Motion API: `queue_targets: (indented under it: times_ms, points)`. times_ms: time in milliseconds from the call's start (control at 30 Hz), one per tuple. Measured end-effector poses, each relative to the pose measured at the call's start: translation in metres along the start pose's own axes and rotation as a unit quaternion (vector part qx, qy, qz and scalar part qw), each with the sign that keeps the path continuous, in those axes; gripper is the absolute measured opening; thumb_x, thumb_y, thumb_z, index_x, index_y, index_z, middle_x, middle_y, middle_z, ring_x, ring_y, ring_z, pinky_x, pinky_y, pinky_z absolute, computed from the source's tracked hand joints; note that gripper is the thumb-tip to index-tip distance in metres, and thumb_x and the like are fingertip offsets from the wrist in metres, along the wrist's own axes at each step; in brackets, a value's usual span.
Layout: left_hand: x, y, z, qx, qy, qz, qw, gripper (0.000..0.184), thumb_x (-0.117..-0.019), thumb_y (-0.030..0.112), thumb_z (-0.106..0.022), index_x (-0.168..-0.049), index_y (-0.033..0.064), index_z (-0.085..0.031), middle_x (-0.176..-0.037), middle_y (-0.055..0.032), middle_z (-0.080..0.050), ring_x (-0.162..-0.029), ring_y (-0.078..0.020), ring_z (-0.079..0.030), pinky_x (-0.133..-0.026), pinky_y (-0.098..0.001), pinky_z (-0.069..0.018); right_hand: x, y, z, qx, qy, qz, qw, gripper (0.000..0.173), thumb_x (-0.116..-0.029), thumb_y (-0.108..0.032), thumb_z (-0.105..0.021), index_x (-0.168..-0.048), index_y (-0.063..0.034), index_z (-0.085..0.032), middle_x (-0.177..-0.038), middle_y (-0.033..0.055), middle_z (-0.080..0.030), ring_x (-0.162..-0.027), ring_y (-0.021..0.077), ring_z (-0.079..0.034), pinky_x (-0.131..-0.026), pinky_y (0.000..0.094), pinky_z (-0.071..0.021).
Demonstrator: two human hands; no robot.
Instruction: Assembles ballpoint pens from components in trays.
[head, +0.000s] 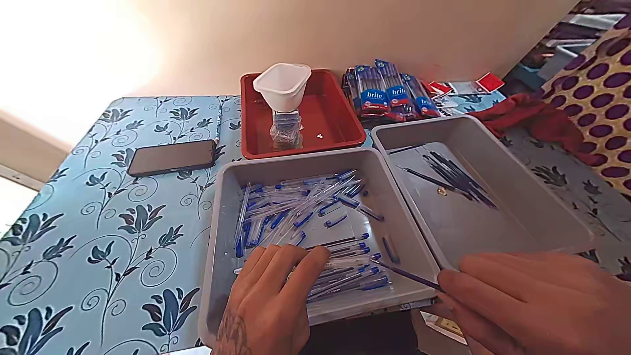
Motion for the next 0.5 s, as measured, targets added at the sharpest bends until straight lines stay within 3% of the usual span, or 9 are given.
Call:
queue_targets:
  times_ms: [500]
  points:
    - [0.001, 0.003, 0.003, -0.023, -0.003, -0.021, 1.000, 0.022, -0.1055, 0.013, -0.048, -0.108, 0.0115, -0.070, -0.083, -0.0073, -0.065, -0.078, -0.0207, -0.057, -0.072, -0.0307, -0.0413, 0.001, -0.002, 0.015, 0.006, -0.065, 0.018, 0.998, 0.025, -0.1077, -0.017, -0.042, -0.093, -0.0043, -0.058, -0.063, 0.0076, -0.045, -0.048, 0.0232, -0.043, -0.041, 0.0335, -0.0270]
Point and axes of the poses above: each hand's wrist, its own x-axis away from the middle knuckle, its own z-axis out of the back of the hand, y = z × x, the point moved 3 cm from there along -x, towards the middle knuckle
